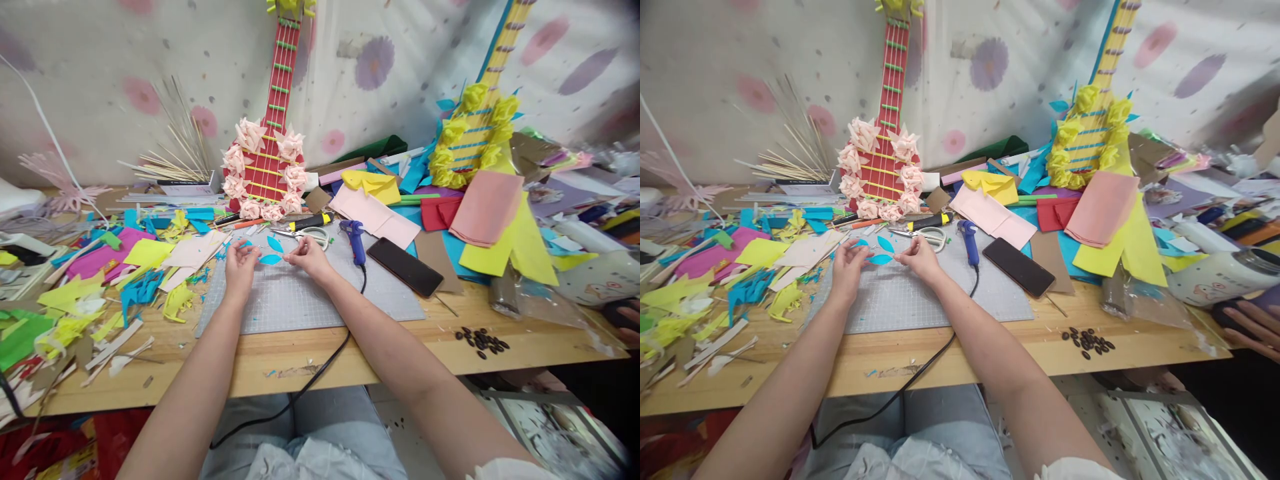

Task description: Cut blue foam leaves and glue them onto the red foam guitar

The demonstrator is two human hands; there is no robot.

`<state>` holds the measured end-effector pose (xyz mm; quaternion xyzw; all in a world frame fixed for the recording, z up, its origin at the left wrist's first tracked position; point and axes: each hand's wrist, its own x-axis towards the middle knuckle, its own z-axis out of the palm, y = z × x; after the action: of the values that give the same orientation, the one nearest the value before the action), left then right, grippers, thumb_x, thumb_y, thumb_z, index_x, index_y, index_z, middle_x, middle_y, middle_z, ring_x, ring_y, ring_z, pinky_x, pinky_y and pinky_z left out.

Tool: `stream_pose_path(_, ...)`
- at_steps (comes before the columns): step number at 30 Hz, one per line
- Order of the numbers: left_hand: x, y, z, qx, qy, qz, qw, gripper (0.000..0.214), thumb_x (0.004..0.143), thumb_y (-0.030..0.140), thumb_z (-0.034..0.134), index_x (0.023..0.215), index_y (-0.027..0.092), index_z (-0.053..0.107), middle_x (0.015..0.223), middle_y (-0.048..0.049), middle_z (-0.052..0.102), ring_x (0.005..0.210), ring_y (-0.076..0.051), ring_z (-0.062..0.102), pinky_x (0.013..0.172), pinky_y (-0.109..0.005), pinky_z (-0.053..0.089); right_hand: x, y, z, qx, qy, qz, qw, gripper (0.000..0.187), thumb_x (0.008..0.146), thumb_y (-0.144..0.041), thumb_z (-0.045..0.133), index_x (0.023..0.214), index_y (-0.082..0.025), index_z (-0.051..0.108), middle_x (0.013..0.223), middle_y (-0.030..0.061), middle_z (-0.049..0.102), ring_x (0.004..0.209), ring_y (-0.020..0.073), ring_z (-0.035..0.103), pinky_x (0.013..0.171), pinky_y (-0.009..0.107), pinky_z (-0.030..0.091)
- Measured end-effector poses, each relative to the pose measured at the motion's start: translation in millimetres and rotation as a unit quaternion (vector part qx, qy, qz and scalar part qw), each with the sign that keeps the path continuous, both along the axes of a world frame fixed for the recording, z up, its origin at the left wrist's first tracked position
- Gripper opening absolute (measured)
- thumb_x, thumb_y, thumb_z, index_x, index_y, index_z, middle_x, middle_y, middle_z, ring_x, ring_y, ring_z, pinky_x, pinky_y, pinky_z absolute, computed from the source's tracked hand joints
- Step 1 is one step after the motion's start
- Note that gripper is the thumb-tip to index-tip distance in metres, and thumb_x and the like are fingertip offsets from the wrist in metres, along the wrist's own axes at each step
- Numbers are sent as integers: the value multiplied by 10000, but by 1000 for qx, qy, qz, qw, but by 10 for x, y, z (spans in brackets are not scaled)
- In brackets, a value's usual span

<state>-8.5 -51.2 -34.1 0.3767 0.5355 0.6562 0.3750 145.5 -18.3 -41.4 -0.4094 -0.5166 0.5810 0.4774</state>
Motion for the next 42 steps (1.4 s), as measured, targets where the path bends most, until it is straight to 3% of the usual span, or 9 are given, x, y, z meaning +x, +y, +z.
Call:
stream_pose_path(5, 99, -33, -42, -24, 53, -102, 993, 400, 578, 263, 692, 934, 180, 529, 766, -18, 609, 630, -134, 601, 529, -244, 482, 35, -16, -5, 9, -35, 1, 999, 490, 500, -337, 760, 760, -226, 359, 581, -76, 586, 521, 102, 545, 557, 241, 408)
stream_pose_path(12, 100, -41, -15, -30, 56, -84, 994, 422, 605, 266, 677, 975, 187, 488, 731, 4, 602, 594, -133, 618, 527, -244, 483, 41, -30, -5, -2, -11, 17, 1000, 471, 516, -411, 773, 786, -212, 442, 633, -38, 629, 586, 113, 592, 610, 262, 467)
stream_pose_path(20, 88, -24, -33, -33, 56, -61, 996, 422, 600, 269, 665, 975, 186, 491, 710, 25, 574, 567, -113, 597, 525, -224, 453, 40, -1, -4, -8, 2, -33, 999, 411, 656, -561, 643, 719, -193, 473, 676, 3, 654, 591, 90, 591, 620, 245, 484)
stream_pose_path(23, 20, -17, -71, -27, 127, -20, 991, 402, 621, 255, 645, 991, 190, 503, 675, 32, 552, 574, -121, 574, 580, -256, 455, 65, -2, 0, -13, 4, -61, 998, 420, 674, -584, 613, 712, -187, 482, 648, -1, 646, 552, 78, 567, 594, 231, 474)
stream_pose_path(27, -159, -22, -89, -31, 264, 60, 962, 464, 621, 211, 647, 1061, 224, 503, 680, 28, 546, 698, -172, 583, 769, -350, 455, 83, -14, 3, -17, -3, -76, 997, 430, 675, -598, 596, 694, -185, 478, 621, -3, 633, 525, 75, 547, 564, 219, 455)
stream_pose_path(30, -303, -18, -59, -47, 339, 131, 930, 610, 594, 173, 666, 1161, 195, 443, 957, -86, 590, 974, -261, 563, 939, -465, 370, 88, -23, -1, -15, -9, -74, 997, 429, 671, -597, 600, 687, -186, 477, 620, -3, 632, 525, 77, 545, 564, 220, 451)
stream_pose_path(34, -413, -16, 14, -24, 391, 203, 897, 637, 613, 149, 659, 1202, 133, 415, 1244, -224, 455, 1249, -342, 368, 1051, -528, 217, 93, -24, -18, -14, -7, -73, 997, 422, 663, -591, 607, 686, -186, 489, 609, -5, 624, 523, 78, 543, 557, 219, 446)
stream_pose_path(37, -375, -27, 38, 20, 401, 142, 905, 551, 653, 107, 597, 1186, 156, 464, 1205, -176, 525, 1215, -312, 421, 1051, -500, 250, 100, -17, -34, -11, -4, -80, 997, 418, 681, -592, 586, 658, -185, 491, 567, -10, 600, 498, 78, 526, 532, 218, 433)
stream_pose_path(42, -125, -69, -53, 32, 396, -127, 909, 561, 697, 47, 477, 1224, 237, 503, 1077, -73, 660, 1082, -238, 562, 1006, -455, 347, 135, -9, 0, -11, 5, -108, 994, 401, 718, -591, 546, 700, -191, 524, 547, -13, 589, 478, 86, 510, 509, 223, 425)
